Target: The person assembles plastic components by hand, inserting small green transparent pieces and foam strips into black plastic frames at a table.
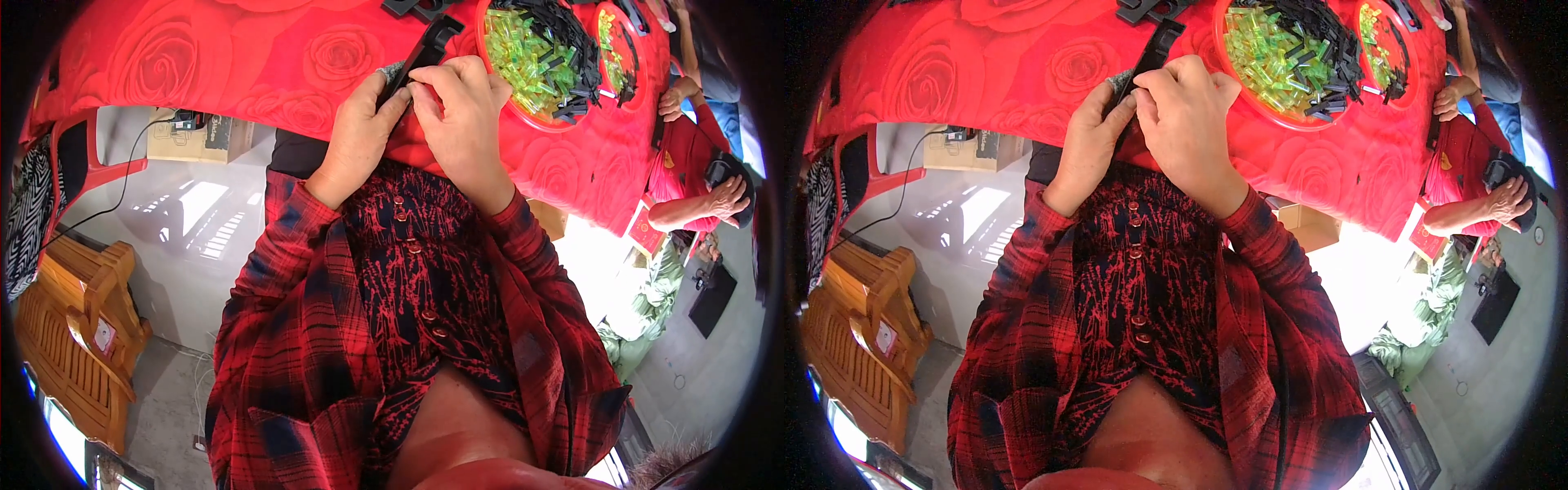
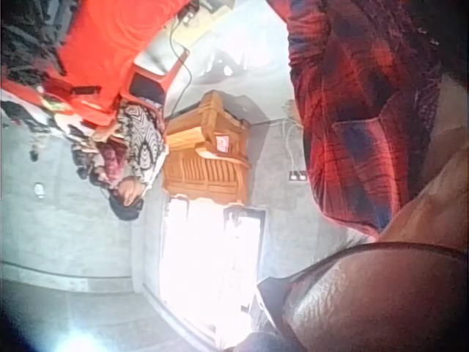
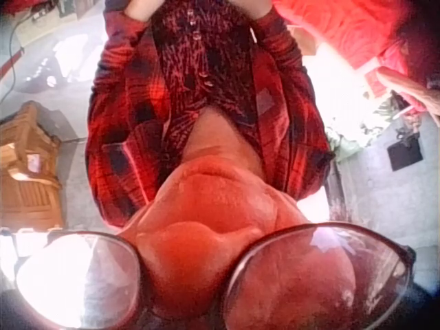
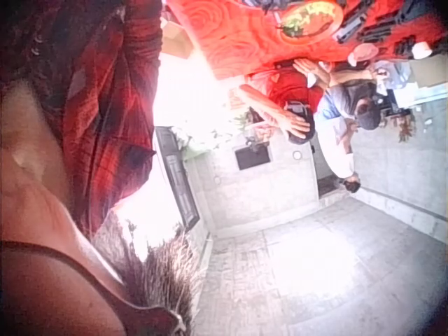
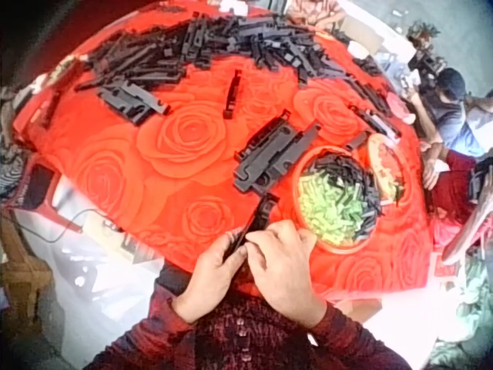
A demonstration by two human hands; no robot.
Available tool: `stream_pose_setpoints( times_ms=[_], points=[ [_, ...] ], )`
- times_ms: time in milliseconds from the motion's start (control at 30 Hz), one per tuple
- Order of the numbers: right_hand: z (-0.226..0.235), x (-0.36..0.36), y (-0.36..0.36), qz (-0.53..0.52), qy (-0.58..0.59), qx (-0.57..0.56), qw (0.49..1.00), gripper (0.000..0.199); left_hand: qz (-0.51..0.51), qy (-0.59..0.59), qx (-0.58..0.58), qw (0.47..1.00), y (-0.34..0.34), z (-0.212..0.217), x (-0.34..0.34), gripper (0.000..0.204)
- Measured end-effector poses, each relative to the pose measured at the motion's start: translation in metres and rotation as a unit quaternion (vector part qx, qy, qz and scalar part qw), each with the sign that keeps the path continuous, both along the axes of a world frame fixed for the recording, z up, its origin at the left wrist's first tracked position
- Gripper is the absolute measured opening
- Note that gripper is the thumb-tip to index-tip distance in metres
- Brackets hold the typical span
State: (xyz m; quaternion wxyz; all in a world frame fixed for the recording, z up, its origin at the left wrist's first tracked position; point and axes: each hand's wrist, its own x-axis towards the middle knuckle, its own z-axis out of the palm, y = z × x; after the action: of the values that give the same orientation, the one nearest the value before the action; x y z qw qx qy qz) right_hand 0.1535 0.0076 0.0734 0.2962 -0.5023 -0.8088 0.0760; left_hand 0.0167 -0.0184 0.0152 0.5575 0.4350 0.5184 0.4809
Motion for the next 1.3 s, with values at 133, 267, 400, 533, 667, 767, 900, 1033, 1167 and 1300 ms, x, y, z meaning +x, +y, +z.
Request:
stream_pose_setpoints(
  times_ms=[133,267,400,533,667,767,900,1033,1167,1300],
  points=[
    [-0.004,0.000,-0.001,-0.009,0.011,-0.005,1.000,0.014,0.002,0.038,0.019,0.999,0.000,0.008,0.002,0.022],
    [-0.014,0.001,-0.003,-0.013,0.001,0.008,1.000,0.012,-0.003,0.117,0.025,0.993,-0.001,0.007,0.003,0.020],
    [-0.015,-0.002,-0.007,-0.002,-0.020,0.042,0.999,0.012,0.007,0.140,0.036,0.989,-0.002,0.007,0.004,0.020],
    [-0.010,-0.004,-0.008,-0.009,-0.028,0.045,0.999,0.015,0.005,0.158,0.038,0.987,0.000,0.017,0.004,0.018],
    [-0.007,-0.006,-0.009,0.001,-0.039,0.048,0.998,0.015,0.006,0.178,0.035,0.983,-0.004,0.011,0.003,0.017],
    [-0.003,-0.007,-0.014,0.023,-0.023,0.048,0.998,0.016,0.040,0.106,0.027,0.993,-0.001,0.010,0.000,0.017],
    [0.004,0.002,-0.008,-0.043,0.051,0.071,0.995,0.023,-0.001,0.057,-0.076,0.995,-0.004,0.013,-0.003,0.020],
    [0.001,0.013,0.008,-0.070,0.144,0.053,0.986,0.032,0.022,-0.078,-0.065,0.995,-0.005,0.021,0.000,0.017],
    [-0.006,0.004,0.019,-0.056,0.303,-0.087,0.947,0.042,0.030,-0.046,-0.051,0.997,-0.004,0.026,-0.002,0.016],
    [0.007,-0.002,0.023,-0.035,0.313,-0.224,0.923,0.045,0.015,0.023,-0.026,0.999,-0.006,0.020,-0.004,0.017]
  ],
)
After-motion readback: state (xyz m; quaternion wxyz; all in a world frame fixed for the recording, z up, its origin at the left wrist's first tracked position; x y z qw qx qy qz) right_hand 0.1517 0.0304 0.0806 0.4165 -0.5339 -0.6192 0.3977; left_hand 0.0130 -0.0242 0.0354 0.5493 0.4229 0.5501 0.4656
